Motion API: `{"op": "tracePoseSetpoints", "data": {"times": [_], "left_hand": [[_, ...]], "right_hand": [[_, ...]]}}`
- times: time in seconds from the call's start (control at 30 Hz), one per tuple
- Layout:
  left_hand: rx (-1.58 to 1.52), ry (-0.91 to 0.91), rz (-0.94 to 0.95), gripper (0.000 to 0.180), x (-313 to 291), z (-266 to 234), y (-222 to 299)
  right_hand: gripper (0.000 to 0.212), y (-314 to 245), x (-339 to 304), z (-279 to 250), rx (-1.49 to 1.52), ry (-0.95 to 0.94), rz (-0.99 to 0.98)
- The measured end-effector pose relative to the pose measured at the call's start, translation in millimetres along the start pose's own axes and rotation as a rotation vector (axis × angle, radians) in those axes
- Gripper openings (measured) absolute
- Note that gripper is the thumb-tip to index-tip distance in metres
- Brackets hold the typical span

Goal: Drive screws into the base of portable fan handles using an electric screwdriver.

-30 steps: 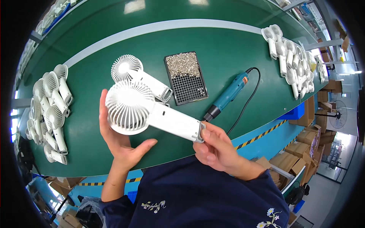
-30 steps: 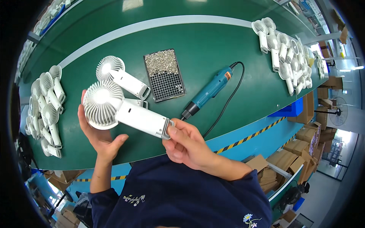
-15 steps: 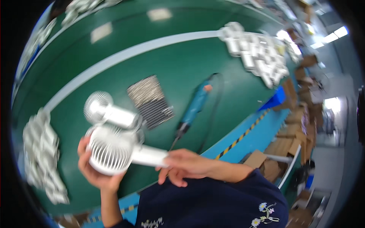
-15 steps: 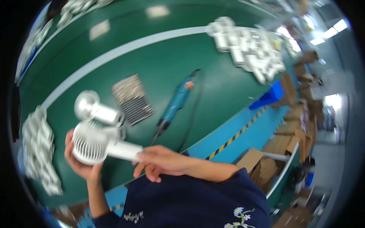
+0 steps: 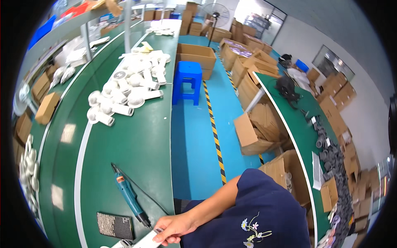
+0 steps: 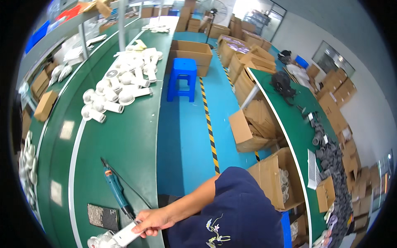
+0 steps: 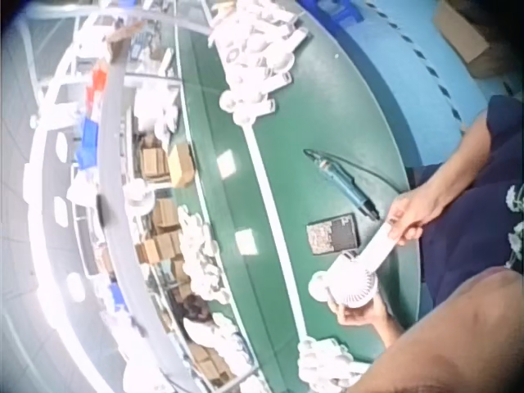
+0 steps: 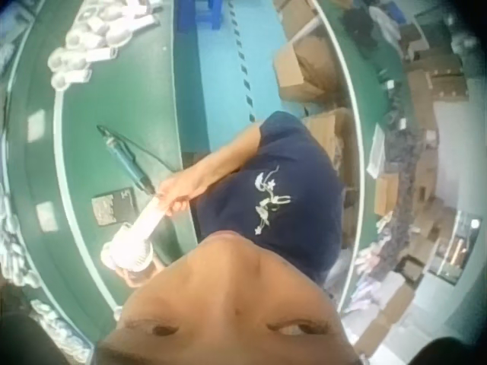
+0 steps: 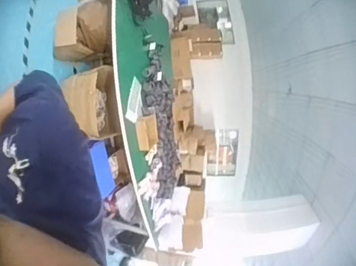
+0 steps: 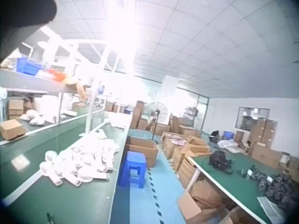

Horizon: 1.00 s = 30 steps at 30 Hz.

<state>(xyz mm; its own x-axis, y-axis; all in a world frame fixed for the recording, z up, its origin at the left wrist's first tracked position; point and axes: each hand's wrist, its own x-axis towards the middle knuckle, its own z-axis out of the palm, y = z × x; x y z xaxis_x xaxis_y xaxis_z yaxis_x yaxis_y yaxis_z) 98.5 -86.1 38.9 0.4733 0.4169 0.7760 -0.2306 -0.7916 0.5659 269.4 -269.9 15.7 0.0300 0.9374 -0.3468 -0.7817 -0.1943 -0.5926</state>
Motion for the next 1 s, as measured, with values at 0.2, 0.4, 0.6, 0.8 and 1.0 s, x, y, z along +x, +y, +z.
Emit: {"op": "tracePoseSetpoints", "data": {"times": [0.2, 0.4, 0.6, 0.8, 1.0], "left_hand": [[0.081, 0.011, 0.104, 0.079, 13, -16, -48], [0.262, 0.152, -0.131, 0.085, -21, -67, -60], [0.4, -0.145, -0.416, 0.078, -37, -67, -18], [0.543, -0.375, -0.487, 0.079, -35, -72, -22], [0.577, -0.402, -0.42, 0.056, -34, -82, -37]], "right_hand": [[0.015, -116, -26, -83, -0.379, 0.653, -0.617], [0.027, -184, -68, -191, -0.512, 1.0, -0.582], [0.027, -216, -43, -242, -0.337, 0.797, -0.329], [0.05, -263, -17, -250, -1.513, 1.058, -0.089], [0.047, -173, 44, -93, -1.751, 0.882, -0.721]]}}
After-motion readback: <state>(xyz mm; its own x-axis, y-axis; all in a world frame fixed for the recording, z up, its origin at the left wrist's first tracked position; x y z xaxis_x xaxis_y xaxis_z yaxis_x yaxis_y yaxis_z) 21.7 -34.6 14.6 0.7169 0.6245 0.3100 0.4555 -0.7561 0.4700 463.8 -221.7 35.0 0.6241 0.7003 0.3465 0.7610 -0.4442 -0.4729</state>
